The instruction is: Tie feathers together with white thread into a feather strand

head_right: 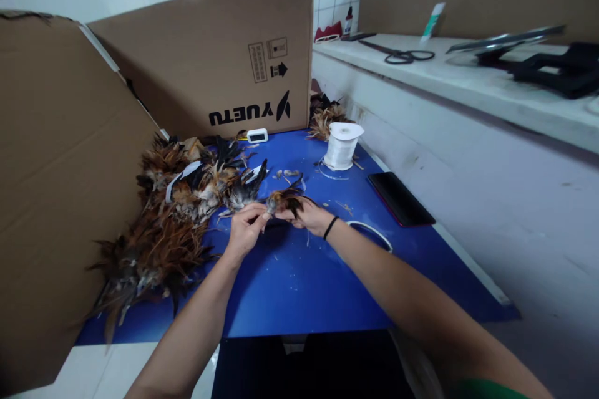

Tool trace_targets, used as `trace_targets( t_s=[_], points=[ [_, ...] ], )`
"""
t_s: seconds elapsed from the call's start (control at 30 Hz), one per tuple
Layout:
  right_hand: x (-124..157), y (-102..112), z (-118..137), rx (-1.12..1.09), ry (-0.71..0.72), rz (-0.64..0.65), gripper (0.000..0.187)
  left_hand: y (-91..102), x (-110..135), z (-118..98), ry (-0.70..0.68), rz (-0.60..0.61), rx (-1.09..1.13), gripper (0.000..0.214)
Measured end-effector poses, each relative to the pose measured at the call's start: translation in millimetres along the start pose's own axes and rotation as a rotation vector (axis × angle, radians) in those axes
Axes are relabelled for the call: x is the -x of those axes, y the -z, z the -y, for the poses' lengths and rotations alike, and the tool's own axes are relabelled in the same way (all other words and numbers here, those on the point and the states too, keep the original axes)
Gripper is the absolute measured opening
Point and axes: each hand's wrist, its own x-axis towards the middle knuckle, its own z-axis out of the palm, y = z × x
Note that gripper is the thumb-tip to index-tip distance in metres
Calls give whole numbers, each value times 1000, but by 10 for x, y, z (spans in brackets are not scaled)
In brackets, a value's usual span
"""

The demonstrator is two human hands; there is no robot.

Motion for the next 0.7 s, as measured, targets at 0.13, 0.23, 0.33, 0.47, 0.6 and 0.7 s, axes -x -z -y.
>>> trace_targets(
  t_s=[0.13, 0.23, 0.33, 0.47, 0.6, 0.7],
  points=[
    [226, -145, 94, 41, -40, -14, 17, -24, 19, 14, -34, -68, -97, 14],
    [353, -133, 230, 185, -36, -6, 19, -43, 60, -4, -94, 6, -176, 17],
    [310, 9, 413, 511, 136, 89, 17, -54, 101, -4, -124, 112, -182, 17],
    [-6, 218, 549, 630, 231, 310, 14, -29, 105, 3, -169, 258, -211, 20],
    [-327, 315, 401, 171, 69, 560, 9, 37, 48, -16, -176, 303, -128, 15],
    [-345, 298, 218, -327, -226, 527, 8, 64, 10, 1, -50, 228, 70, 13]
  ],
)
